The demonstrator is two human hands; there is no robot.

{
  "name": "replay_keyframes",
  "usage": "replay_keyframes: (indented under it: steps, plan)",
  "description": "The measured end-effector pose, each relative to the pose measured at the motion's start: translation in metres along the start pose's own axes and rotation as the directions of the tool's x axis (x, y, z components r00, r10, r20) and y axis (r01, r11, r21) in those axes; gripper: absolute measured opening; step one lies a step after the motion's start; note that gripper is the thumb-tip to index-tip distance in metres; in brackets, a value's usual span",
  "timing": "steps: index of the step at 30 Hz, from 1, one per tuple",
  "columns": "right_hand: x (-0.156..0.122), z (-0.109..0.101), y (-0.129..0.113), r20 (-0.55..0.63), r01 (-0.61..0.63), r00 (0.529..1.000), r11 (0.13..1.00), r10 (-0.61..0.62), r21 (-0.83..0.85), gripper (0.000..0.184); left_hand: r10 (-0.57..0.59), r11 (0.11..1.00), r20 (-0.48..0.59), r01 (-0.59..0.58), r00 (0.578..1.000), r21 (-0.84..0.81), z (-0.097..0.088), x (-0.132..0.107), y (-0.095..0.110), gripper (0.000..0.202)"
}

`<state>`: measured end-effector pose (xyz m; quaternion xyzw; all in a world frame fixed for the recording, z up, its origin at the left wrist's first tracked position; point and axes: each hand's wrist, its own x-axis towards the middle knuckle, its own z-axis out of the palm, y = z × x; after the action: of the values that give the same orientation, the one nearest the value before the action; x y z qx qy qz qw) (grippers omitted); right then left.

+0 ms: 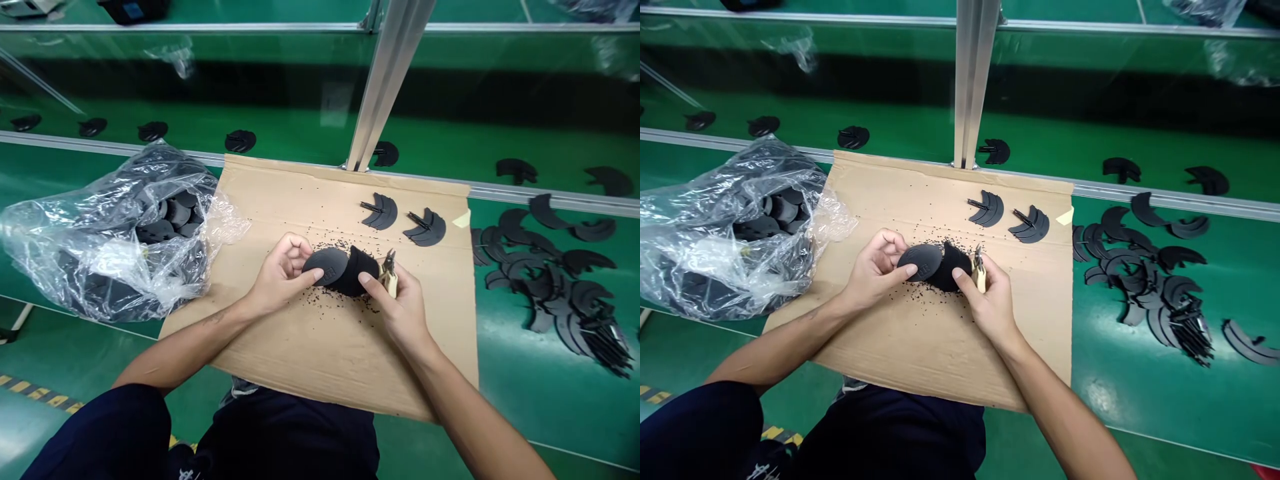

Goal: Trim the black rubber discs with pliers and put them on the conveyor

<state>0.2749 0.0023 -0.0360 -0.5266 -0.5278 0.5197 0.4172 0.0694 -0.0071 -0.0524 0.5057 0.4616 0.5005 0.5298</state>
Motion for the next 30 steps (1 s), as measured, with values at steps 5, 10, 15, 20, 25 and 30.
replay_keyframes:
  steps: [5, 10, 15, 20, 25, 30]
  plan:
    - [-0.0014, 0.0014, -0.0019, 0.168, -0.054, 0.985, 0.997, 0.045, 0.046, 0.032, 0.054, 0.969, 0.042, -0.063, 0.998, 0.239, 0.0014, -0.003, -0.0023, 0.026]
    - [-0.0022, 0.0019, -0.0029, 0.162, -0.039, 0.986, 0.998, 0.033, 0.039, 0.033, 0.073, 0.926, 0.074, -0.096, 0.995, 0.365, -0.0003, -0.0031, -0.0026, 0.023]
    - [-0.0036, 0.0033, -0.0012, 0.116, -0.039, 0.993, 0.998, 0.033, 0.044, 0.035, 0.072, 0.938, 0.068, -0.091, 0.995, 0.334, 0.0018, -0.004, -0.0039, 0.022]
    - [-0.0056, 0.0036, 0.0013, 0.098, -0.056, 0.994, 0.998, 0.052, 0.035, 0.037, 0.195, 0.927, 0.058, -0.204, 0.979, 0.316, 0.0046, -0.0073, -0.0036, 0.019]
    - [-0.0061, 0.0027, 0.0007, 0.134, -0.028, 0.991, 0.999, 0.025, 0.019, 0.035, 0.132, 0.938, 0.079, -0.151, 0.988, 0.311, 0.0046, -0.0063, -0.0038, 0.019]
    - [-0.0056, 0.0043, -0.0004, 0.142, 0.022, 0.99, 1.0, -0.025, 0.019, 0.034, 0.029, 0.985, 0.085, -0.043, 0.996, 0.168, 0.0052, -0.0043, -0.0056, 0.023]
